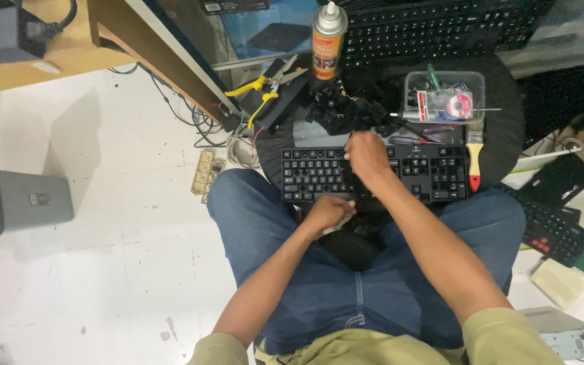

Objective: The person is reassembling a computer keyboard by manually snapping individual keys back onto the keyboard frame.

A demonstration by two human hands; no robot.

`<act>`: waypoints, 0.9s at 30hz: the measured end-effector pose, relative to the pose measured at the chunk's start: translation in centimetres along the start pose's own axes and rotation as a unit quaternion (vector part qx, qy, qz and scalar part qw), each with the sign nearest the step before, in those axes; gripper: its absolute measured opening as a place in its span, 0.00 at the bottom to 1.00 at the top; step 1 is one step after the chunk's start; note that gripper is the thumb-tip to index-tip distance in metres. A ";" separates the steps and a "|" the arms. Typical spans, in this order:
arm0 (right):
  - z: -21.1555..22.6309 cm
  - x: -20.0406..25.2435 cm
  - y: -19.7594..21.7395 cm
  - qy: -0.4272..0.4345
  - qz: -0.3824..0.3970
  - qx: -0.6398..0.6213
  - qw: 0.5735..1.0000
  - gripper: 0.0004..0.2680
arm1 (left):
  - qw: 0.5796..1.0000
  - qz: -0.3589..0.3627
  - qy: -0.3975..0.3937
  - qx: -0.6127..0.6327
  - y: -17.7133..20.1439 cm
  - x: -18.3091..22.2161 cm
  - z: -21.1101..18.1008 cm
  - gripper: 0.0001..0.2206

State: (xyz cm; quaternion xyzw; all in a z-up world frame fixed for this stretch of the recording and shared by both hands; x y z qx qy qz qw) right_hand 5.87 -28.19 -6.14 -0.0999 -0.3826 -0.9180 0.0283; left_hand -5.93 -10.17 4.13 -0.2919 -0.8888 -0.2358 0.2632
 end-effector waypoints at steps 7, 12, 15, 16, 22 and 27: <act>-1.2 -2.2 -1.7 -0.016 0.006 0.131 0.991 0.07 | 0.843 0.130 0.037 0.521 1.4 -0.8 0.6 0.23; 3.4 1.3 3.1 0.062 0.019 0.134 0.989 0.05 | 0.783 0.147 -0.028 0.603 2.5 1.2 -2.0 0.28; 8.0 5.6 6.9 0.122 -0.020 0.036 0.992 0.04 | 0.792 0.127 -0.064 0.594 3.0 0.9 -1.8 0.28; 9.0 7.2 8.0 0.141 -0.067 -0.048 0.987 0.04 | 0.786 0.115 -0.067 0.604 2.9 0.6 -1.5 0.26; 11.8 14.0 9.0 0.213 0.021 -0.192 0.958 0.10 | 0.787 0.092 -0.047 0.608 1.7 -3.3 2.3 0.23; 9.9 14.1 7.7 0.190 -0.006 -0.204 0.960 0.09 | 0.784 0.082 -0.030 0.615 2.0 -1.1 0.4 0.21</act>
Point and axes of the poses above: each hand's wrist, its own x-axis away from the middle knuckle, its own y-axis out of the back of the hand, z = x × y, the point moved 1 cm from there along -x, towards the middle knuckle, and after that the axes turned 7 degrees about -x, right-handed, at the moved point
